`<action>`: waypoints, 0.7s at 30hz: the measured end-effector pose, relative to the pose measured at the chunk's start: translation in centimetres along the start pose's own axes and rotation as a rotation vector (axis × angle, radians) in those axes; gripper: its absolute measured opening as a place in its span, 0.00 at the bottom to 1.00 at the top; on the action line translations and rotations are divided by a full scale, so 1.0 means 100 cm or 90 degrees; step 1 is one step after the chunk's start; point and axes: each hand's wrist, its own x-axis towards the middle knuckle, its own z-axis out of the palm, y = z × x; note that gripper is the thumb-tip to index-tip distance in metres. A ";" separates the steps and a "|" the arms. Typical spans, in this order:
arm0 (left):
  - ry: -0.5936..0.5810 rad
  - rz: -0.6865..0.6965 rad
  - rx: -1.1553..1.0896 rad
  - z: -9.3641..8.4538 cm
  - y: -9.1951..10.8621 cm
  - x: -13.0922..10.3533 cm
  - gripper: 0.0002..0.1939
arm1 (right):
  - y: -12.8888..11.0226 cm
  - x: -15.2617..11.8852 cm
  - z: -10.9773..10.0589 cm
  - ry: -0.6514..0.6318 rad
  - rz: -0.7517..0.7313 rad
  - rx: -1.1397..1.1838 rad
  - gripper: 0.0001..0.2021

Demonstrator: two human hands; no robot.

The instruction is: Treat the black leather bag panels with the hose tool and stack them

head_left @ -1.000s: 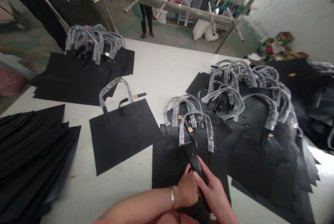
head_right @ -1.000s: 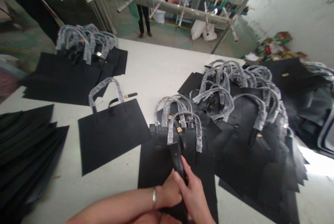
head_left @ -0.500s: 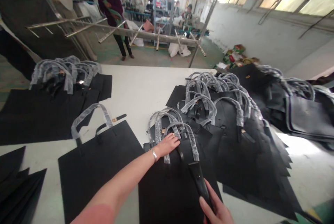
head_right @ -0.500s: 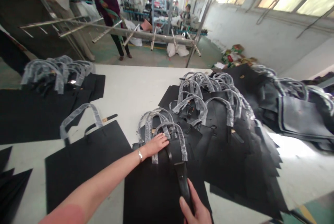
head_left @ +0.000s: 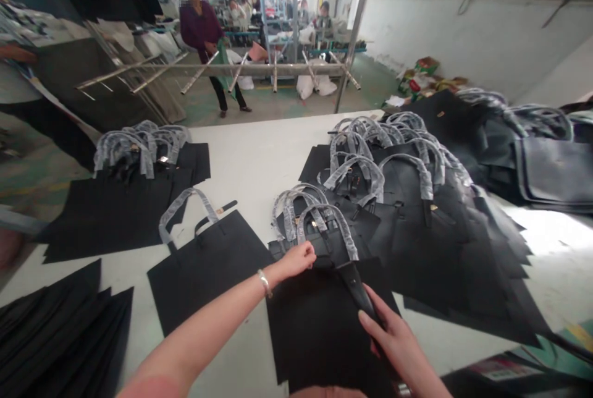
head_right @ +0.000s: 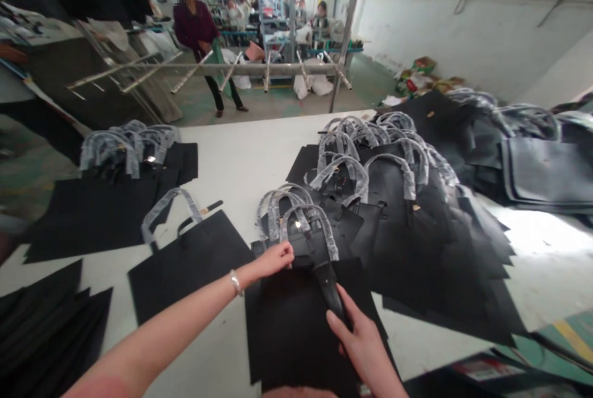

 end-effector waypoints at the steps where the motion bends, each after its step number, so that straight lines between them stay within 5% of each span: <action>1: 0.007 -0.026 -0.050 0.006 -0.006 -0.009 0.03 | -0.001 -0.001 0.000 -0.016 -0.002 0.003 0.35; 6: 0.047 -0.094 -0.288 0.044 -0.026 -0.044 0.15 | -0.005 -0.006 0.002 -0.109 -0.008 0.010 0.33; 11: 0.078 -0.102 -0.446 0.073 -0.024 -0.056 0.16 | -0.004 -0.011 0.000 -0.163 0.027 0.038 0.34; 21: 0.088 -0.096 -0.577 0.088 -0.010 -0.067 0.14 | -0.024 -0.019 -0.004 -0.130 0.049 0.084 0.35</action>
